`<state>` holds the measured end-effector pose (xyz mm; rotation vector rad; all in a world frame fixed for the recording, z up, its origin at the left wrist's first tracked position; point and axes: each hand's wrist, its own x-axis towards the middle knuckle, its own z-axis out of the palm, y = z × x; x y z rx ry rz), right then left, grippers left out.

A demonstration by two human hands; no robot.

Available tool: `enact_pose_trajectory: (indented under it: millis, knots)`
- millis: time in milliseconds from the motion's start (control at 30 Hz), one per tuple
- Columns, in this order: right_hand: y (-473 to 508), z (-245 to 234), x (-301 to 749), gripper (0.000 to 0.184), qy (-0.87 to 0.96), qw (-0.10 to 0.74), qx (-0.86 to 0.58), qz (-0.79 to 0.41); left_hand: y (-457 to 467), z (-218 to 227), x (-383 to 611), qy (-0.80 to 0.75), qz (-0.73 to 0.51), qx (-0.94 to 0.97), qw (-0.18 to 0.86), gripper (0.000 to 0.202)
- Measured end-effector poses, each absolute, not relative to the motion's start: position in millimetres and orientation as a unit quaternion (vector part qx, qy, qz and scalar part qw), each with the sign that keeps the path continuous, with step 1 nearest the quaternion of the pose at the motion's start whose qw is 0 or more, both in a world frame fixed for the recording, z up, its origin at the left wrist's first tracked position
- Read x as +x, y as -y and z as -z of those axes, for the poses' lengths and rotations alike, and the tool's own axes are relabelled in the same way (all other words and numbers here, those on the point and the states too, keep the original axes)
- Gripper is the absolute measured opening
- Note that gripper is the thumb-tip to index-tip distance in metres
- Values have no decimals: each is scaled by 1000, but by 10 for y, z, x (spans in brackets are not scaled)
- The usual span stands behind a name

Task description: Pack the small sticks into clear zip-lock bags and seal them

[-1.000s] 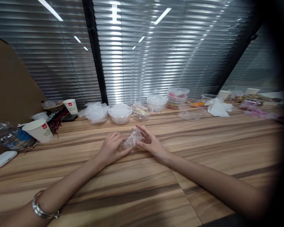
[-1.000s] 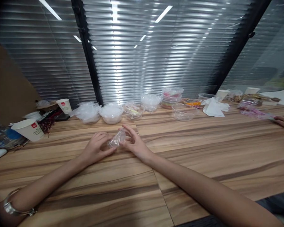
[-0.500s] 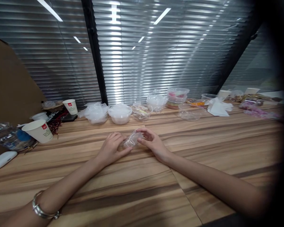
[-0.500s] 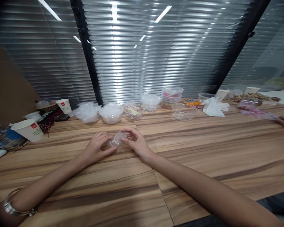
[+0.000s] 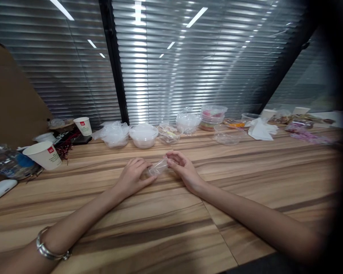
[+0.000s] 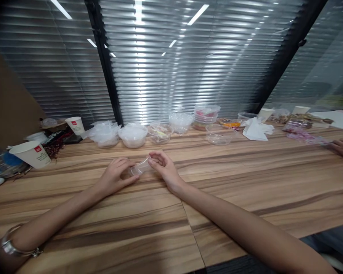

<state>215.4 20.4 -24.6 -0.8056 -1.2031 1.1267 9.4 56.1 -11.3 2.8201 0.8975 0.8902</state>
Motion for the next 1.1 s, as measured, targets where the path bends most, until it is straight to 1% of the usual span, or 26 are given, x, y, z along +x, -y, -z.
enact_pose_trajectory:
  millis: [333,667,867,1000,1100]
  knots:
    - [-205,259,2179,30,508,615,-352,-490,-547,106,97,-336,-274,901,18,38]
    - [-221,289,2175,30,496,640,-351,-470,-537,81,104,-352,-270,896,23,35]
    - [-212,275,2175,30,491,635,-359,-475,-550,102,100,-352,-269,896,25,35]
    - [-227,283,2189,29,478,644,-355,-480,-577,131,91,-352,-286,891,28,33]
    - [-253,306,2209,25,469,653,-357,-477,-614,150,72,-362,-334,869,50,30]
